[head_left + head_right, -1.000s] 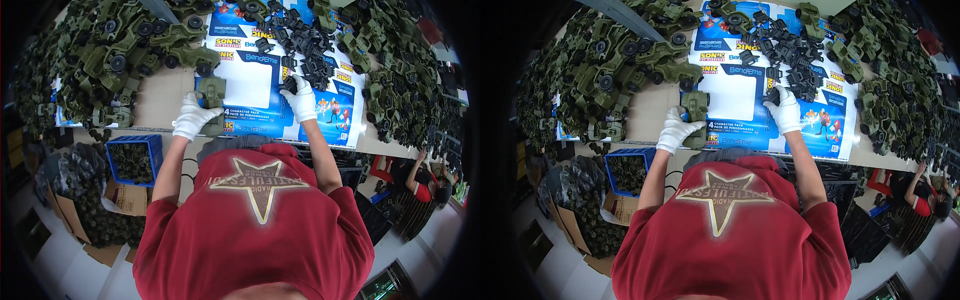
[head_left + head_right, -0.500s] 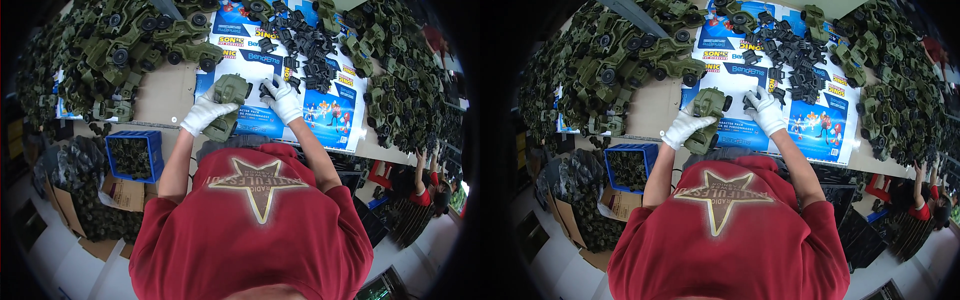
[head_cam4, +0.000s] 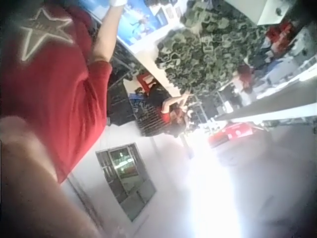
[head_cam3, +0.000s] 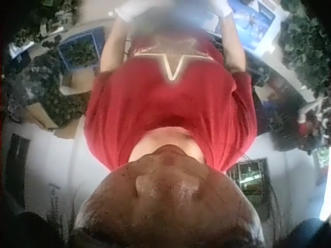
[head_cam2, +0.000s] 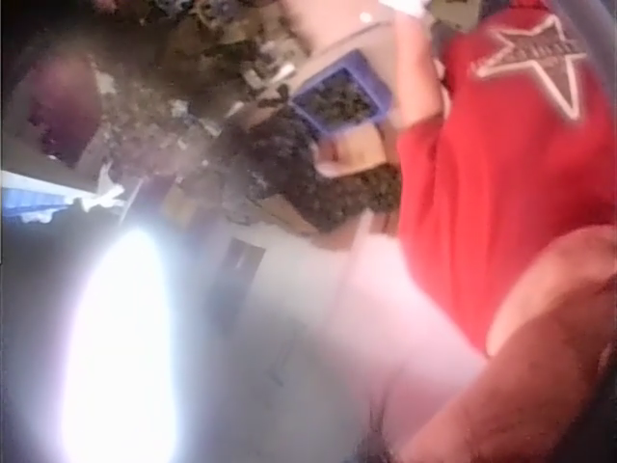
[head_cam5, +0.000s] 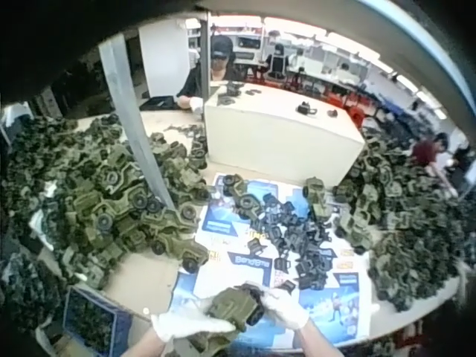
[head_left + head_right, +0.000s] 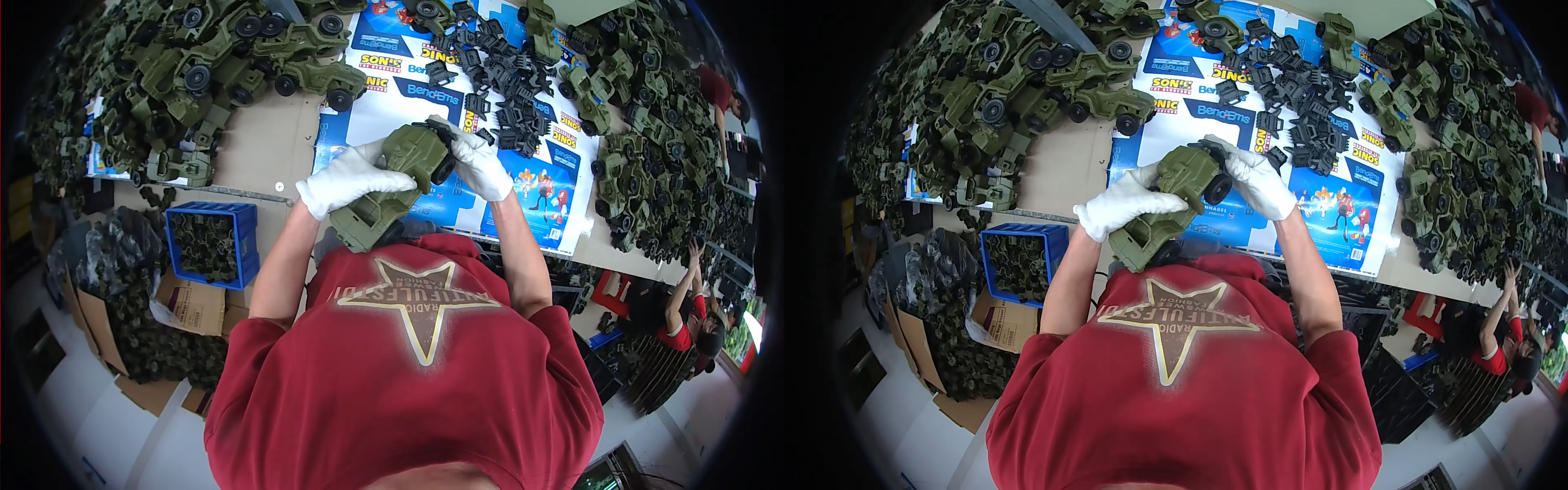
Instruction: Assembling the black chassis base into green toy truck bodies at an assembly station.
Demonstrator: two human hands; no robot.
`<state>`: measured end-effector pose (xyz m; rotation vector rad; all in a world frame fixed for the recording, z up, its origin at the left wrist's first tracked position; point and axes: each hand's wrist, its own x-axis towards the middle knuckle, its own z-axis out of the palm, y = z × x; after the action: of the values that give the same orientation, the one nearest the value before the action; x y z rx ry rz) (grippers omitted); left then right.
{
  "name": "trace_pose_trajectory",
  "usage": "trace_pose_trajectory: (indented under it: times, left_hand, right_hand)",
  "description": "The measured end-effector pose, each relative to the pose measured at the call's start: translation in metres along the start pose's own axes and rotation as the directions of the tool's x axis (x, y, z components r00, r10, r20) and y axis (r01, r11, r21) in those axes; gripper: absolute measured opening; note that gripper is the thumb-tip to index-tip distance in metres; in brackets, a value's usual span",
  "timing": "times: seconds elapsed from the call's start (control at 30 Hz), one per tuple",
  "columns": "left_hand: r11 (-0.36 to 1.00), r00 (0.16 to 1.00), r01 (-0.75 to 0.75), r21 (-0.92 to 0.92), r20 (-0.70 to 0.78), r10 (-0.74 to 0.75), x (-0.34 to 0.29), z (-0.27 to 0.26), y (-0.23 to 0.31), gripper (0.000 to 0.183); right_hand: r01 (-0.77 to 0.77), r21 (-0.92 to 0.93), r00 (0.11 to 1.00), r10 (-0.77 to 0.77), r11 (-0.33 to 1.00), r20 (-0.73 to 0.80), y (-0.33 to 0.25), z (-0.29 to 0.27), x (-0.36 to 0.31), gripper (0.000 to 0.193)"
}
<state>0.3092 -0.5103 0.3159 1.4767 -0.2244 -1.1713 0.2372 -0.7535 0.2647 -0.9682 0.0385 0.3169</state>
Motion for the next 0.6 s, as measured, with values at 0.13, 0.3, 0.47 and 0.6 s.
trace_pose_trajectory:
  times: [0.13,0.3,0.47,0.6]
  left_hand:
    - [0.999,1.0,0.016,0.042,-0.001,-0.016,-0.001,0.004,0.002,0.075]
    - [0.998,0.999,0.031,-0.056,0.009,-0.031,-0.002,0.009,0.002,0.071]
    - [0.976,0.996,0.087,-0.199,-0.005,-0.089,-0.006,0.022,0.019,0.068]
    - [0.955,0.958,-0.21,-0.211,-0.237,0.159,0.022,0.051,-0.01,0.078]
  right_hand:
    - [-0.018,-0.014,1.0,0.018,1.0,-0.017,0.001,-0.002,-0.002,0.085]
    - [-0.022,-0.026,0.999,0.021,0.999,-0.024,0.001,-0.007,-0.003,0.08]
    - [-0.056,-0.356,0.996,0.025,0.933,-0.09,-0.014,-0.01,0.002,0.058]
    - [0.039,-0.469,0.967,-0.152,0.882,-0.204,-0.015,0.002,0.012,0.051]
